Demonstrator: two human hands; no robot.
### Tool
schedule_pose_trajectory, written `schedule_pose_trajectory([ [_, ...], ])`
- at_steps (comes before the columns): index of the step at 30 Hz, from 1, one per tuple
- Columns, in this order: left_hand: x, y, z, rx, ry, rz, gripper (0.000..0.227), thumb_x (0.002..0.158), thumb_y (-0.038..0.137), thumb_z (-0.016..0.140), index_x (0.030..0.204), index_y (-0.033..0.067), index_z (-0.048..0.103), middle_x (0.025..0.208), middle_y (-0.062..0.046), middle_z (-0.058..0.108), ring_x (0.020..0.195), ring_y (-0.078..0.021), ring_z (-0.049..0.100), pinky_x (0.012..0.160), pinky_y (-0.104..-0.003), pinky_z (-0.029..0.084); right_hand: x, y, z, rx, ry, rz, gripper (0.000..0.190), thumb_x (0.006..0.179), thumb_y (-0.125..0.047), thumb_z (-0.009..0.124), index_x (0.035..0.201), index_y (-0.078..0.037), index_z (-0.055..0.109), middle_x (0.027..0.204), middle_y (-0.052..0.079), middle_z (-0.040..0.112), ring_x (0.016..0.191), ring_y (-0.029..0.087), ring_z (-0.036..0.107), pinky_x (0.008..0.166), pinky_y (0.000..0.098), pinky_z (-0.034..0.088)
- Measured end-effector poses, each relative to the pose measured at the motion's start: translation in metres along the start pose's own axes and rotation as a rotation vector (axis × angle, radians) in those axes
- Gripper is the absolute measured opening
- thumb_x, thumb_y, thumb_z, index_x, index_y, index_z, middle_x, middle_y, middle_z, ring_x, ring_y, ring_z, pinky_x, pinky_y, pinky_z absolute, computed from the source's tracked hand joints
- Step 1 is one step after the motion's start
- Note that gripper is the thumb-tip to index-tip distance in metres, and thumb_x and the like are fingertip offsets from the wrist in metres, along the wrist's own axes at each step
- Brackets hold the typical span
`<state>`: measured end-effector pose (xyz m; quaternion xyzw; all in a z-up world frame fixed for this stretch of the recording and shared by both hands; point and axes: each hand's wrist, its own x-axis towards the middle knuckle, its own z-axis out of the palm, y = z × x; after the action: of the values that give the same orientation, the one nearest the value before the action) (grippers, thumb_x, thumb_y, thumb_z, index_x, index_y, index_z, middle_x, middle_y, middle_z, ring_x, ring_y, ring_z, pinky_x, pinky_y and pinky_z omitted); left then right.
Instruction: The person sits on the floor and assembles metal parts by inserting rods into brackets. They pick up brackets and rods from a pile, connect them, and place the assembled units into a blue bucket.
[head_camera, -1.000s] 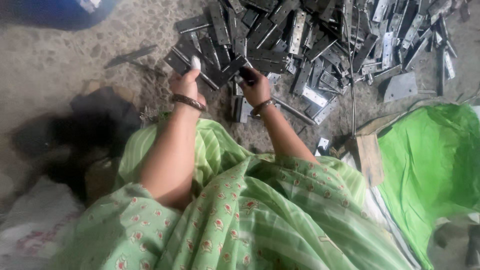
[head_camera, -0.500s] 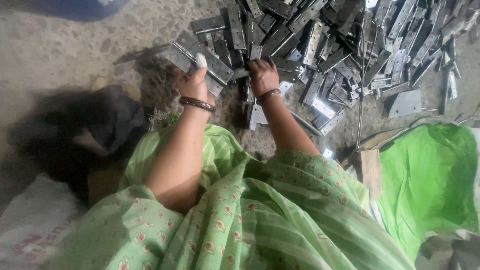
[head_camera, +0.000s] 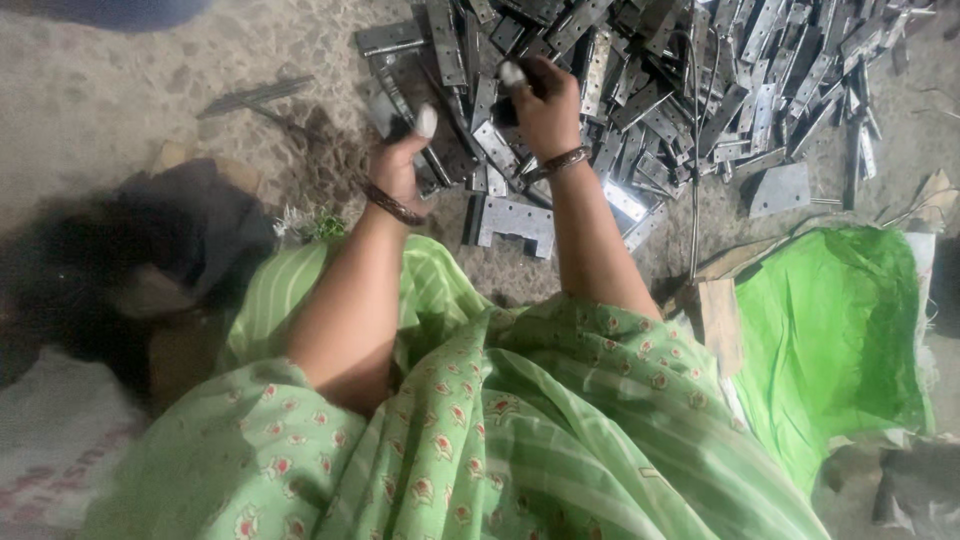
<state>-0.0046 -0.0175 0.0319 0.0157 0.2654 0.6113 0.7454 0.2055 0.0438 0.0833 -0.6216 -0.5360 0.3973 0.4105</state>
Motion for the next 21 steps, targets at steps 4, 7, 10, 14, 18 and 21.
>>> schedule_pose_trajectory([
  [4,0.0,0.015,0.008,0.02,0.493,-0.112,0.046,0.072,0.006,0.074,0.118,0.0077,0.064,0.106,-0.004,0.07,0.095,-0.024,0.067,0.079,-0.049,0.055,-0.005,0.1,-0.018,-0.747,0.095,-0.075,0.027,0.086,-0.014,0.075,0.113,-0.009,0.076,0.104,0.02,0.076,0.096,0.036,0.075,0.083,0.0414,0.06],
  [7,-0.006,0.01,0.012,0.308,0.416,0.371,0.055,0.069,0.007,0.092,0.117,-0.0032,0.066,0.112,-0.008,0.073,0.097,-0.0234,0.068,0.086,-0.036,0.055,-0.028,0.155,-0.012,-0.832,-0.185,0.095,0.051,0.078,-0.024,0.082,0.125,-0.01,0.067,0.114,0.022,0.071,0.107,0.038,0.068,0.093,0.0457,0.056],
  [10,0.001,0.005,0.009,0.451,0.396,0.479,0.062,0.068,0.008,0.098,0.117,-0.0115,0.066,0.113,-0.013,0.071,0.098,-0.0231,0.066,0.09,-0.035,0.054,-0.047,0.175,0.005,-0.966,-0.153,-0.036,0.067,0.071,-0.021,0.084,0.131,-0.006,0.058,0.127,0.028,0.058,0.11,0.044,0.061,0.092,0.0466,0.054],
  [14,0.002,0.0,0.005,0.385,0.341,0.403,0.059,0.069,0.007,0.096,0.117,-0.011,0.066,0.114,-0.013,0.07,0.099,-0.0226,0.065,0.092,-0.034,0.054,-0.05,0.159,0.019,-1.09,-0.113,0.072,0.066,0.072,-0.022,0.082,0.133,-0.011,0.056,0.135,0.02,0.054,0.124,0.04,0.055,0.098,0.0488,0.051],
  [18,0.003,0.004,0.011,0.272,0.405,0.319,0.06,0.066,0.005,0.094,0.117,-0.0037,0.062,0.111,-0.012,0.072,0.095,-0.0225,0.069,0.087,-0.036,0.055,-0.04,0.137,0.023,-1.044,-0.087,0.153,0.063,0.076,-0.028,0.082,0.13,-0.009,0.056,0.133,0.018,0.055,0.128,0.037,0.052,0.102,0.052,0.046],
  [21,0.004,0.004,0.015,0.233,0.377,0.289,0.058,0.068,0.003,0.093,0.118,-0.0075,0.065,0.112,-0.014,0.072,0.094,-0.0246,0.069,0.086,-0.038,0.056,-0.038,0.133,0.019,-1.065,-0.187,0.179,0.068,0.071,-0.028,0.084,0.129,-0.008,0.056,0.133,0.016,0.055,0.129,0.036,0.05,0.105,0.0505,0.043],
])
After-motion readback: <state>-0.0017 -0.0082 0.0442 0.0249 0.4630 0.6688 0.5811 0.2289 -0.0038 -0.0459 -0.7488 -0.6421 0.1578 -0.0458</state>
